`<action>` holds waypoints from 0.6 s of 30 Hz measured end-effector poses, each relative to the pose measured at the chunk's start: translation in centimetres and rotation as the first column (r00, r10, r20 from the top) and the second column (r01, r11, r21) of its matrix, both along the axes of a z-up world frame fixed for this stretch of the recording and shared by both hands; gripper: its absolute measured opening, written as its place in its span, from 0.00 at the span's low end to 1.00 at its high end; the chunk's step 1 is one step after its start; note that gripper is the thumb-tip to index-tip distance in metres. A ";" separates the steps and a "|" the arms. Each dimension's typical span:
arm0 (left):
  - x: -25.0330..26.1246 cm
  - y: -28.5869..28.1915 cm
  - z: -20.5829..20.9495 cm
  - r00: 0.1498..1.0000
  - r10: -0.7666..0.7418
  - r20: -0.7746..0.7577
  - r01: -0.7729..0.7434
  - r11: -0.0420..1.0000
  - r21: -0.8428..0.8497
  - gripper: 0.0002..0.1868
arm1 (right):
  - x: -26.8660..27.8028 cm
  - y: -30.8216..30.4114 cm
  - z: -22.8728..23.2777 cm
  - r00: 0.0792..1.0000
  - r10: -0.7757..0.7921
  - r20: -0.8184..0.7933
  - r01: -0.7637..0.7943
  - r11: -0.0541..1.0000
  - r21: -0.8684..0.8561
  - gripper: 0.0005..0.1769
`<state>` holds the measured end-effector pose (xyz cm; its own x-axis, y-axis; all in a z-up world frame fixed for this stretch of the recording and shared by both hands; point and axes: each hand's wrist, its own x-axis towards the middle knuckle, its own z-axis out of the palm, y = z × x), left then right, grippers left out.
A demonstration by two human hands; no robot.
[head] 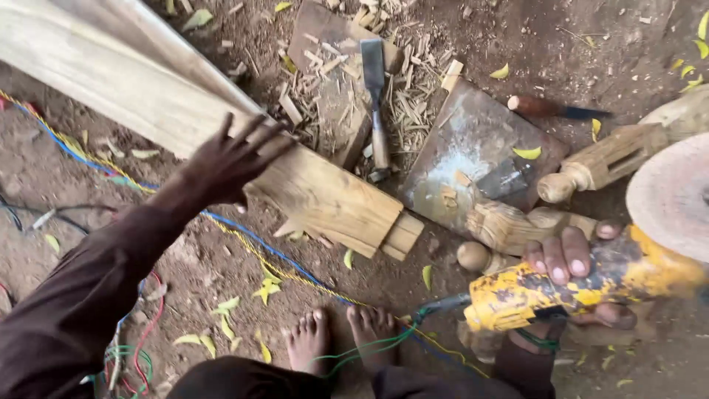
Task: The recorder uses an angle grinder with a sanding/grinding disc to smooth and shape the edges of wooden furniture components.
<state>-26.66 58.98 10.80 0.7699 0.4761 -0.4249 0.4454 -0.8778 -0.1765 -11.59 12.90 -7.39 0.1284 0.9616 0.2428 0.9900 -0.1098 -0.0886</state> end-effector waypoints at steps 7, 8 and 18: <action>0.6 2.7 -1.2 0.994 -0.106 -0.040 0.105 0.994 -0.008 0.78 | 9.8 1.2 4.0 0.734 0.277 -0.620 -0.393 0.918 -0.055 0.18; 0.3 2.6 -0.8 0.992 -0.055 -0.114 0.059 0.998 0.034 0.77 | 12.7 2.4 7.8 0.395 0.289 -0.872 -0.331 0.930 0.159 0.22; 12.5 -24.9 0.1 0.780 0.400 0.481 0.439 0.197 -0.877 0.29 | 21.7 11.2 20.2 -0.629 0.392 -0.672 0.283 0.920 0.272 0.44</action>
